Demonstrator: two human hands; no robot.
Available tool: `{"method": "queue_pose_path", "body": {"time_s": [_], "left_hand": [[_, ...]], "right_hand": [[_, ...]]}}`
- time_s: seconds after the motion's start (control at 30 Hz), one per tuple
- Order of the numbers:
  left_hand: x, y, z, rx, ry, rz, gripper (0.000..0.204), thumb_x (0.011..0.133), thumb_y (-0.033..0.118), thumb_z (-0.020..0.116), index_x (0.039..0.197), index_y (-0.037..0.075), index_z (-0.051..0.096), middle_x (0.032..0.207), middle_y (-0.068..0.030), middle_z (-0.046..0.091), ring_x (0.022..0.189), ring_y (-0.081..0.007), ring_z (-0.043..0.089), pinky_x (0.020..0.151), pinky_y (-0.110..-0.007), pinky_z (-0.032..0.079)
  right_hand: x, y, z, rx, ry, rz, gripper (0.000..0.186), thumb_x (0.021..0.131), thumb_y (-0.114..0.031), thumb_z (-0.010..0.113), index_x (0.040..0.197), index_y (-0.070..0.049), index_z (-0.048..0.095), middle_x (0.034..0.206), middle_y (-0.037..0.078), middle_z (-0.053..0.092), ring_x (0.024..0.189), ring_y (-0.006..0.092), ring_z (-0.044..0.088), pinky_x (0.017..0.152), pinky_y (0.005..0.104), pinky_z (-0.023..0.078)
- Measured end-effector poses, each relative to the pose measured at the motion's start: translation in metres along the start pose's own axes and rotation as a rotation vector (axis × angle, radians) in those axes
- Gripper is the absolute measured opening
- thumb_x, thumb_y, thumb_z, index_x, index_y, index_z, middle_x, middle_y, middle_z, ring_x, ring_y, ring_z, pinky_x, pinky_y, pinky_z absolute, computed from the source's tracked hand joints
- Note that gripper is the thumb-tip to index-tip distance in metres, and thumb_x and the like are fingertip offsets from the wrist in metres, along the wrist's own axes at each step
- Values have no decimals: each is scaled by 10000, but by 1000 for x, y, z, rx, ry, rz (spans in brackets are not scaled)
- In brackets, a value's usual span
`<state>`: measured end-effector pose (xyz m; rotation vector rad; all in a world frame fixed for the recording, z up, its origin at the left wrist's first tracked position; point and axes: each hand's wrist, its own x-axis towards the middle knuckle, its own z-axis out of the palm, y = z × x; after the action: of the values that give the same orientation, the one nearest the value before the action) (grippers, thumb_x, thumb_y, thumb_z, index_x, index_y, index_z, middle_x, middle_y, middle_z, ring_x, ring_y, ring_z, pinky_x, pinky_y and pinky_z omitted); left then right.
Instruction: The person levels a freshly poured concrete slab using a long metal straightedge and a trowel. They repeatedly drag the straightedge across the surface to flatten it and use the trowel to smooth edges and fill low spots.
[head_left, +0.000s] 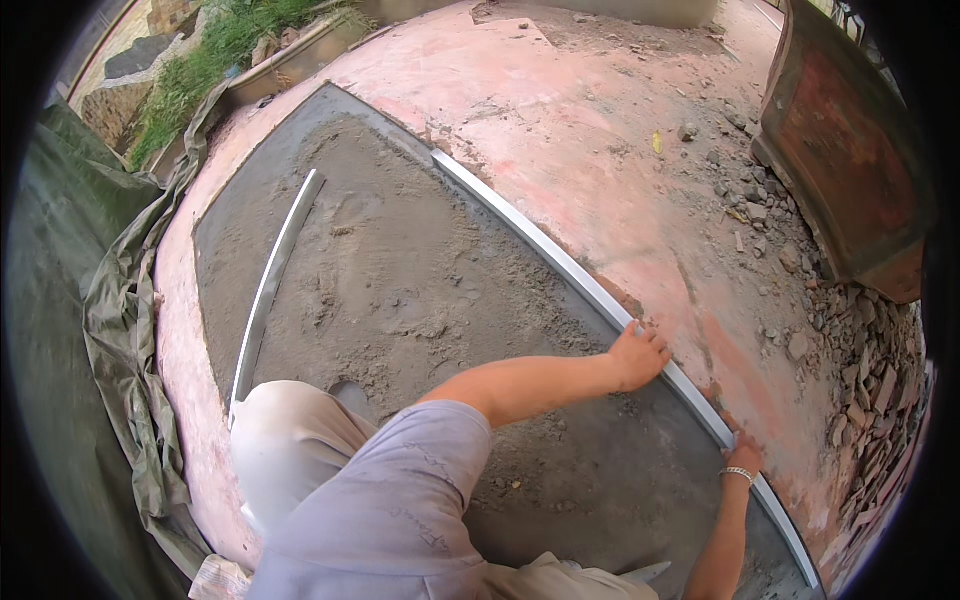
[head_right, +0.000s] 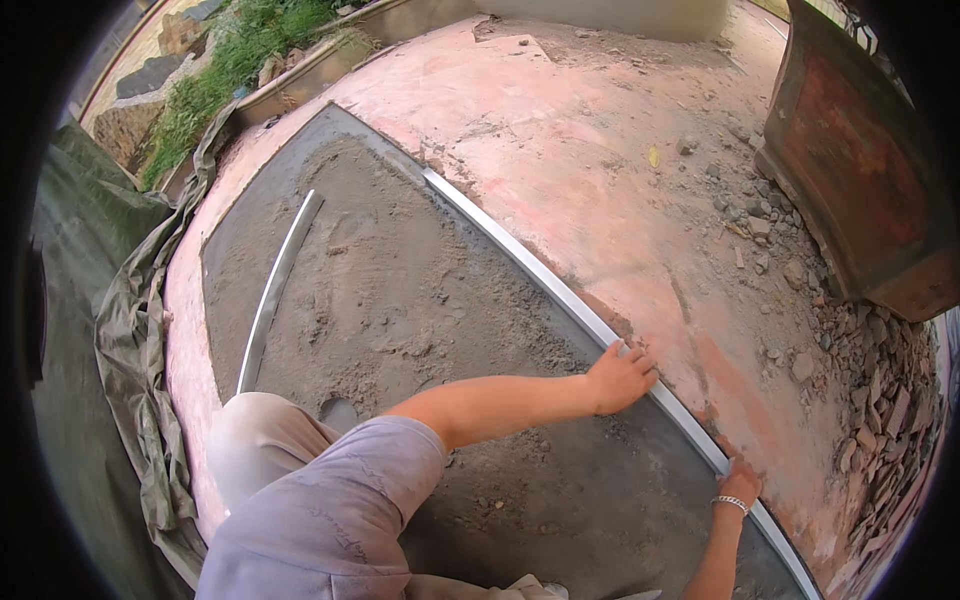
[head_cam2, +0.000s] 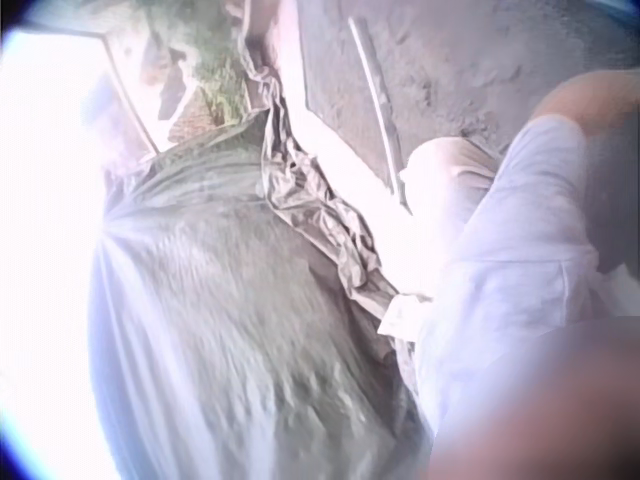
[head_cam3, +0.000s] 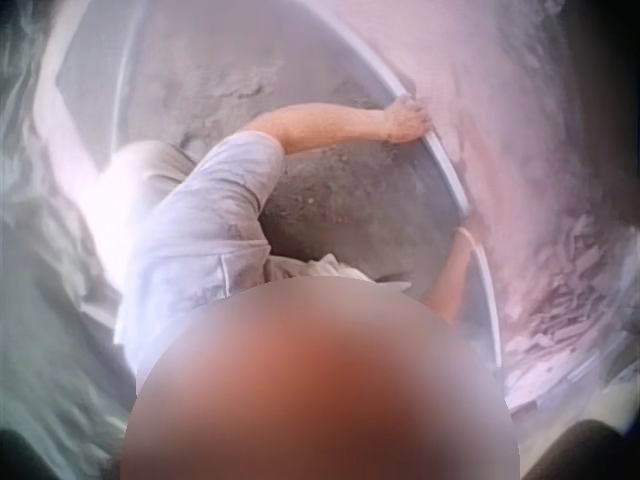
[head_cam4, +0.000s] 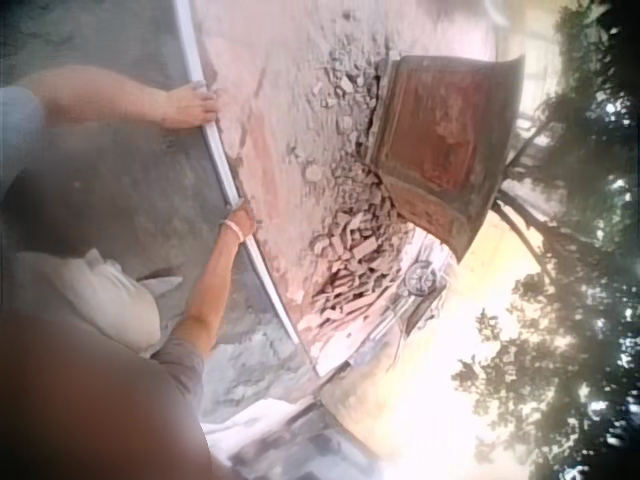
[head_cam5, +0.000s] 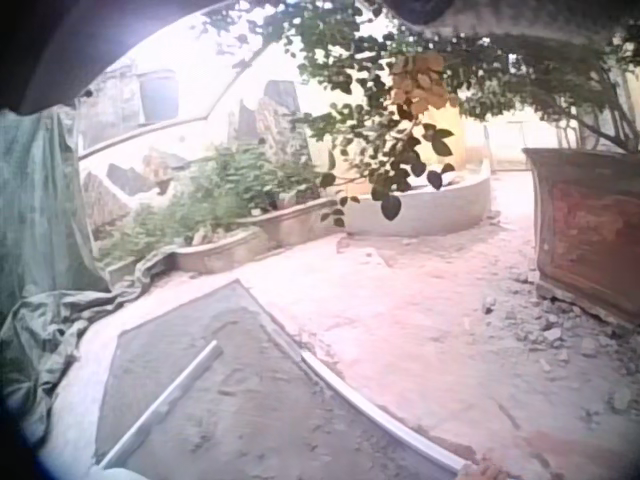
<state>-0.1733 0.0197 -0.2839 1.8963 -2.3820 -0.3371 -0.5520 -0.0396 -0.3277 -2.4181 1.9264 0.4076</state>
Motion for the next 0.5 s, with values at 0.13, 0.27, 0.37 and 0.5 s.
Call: {"method": "queue_pose_path", "body": {"time_s": [0.13,0.27,0.37,0.5], "left_hand": [[18,23,14,30,-21,-6,273,917,184,544,1156,129,664,1198,-72,637,1207,-277,540,1065,-580,344],[16,-27,7,90,-12,-17,243,922,199,544,1066,154,734,1165,-49,672,1166,-262,572,1038,-578,352],[2,-92,-11,166,-60,-91,245,928,194,537,1061,152,738,1169,-32,675,1165,-250,576,1033,-605,343],[-31,-192,-47,284,-77,-267,246,937,199,528,1045,177,747,1170,-25,682,1169,-257,582,1029,-636,334]], "right_hand": [[1,-83,-19,134,115,-201,521,677,-181,852,1156,-98,667,1122,117,667,1109,305,616,991,449,446],[5,-83,-20,267,115,-170,564,647,-160,866,1168,-95,658,1151,126,659,1130,311,606,1000,450,437],[-4,-15,-5,161,41,-41,610,654,-124,864,1216,-91,629,1189,147,648,1129,329,609,989,439,466],[-25,88,29,0,-6,175,616,628,-118,875,1200,-122,649,1202,139,652,1148,325,609,995,446,490]]}}
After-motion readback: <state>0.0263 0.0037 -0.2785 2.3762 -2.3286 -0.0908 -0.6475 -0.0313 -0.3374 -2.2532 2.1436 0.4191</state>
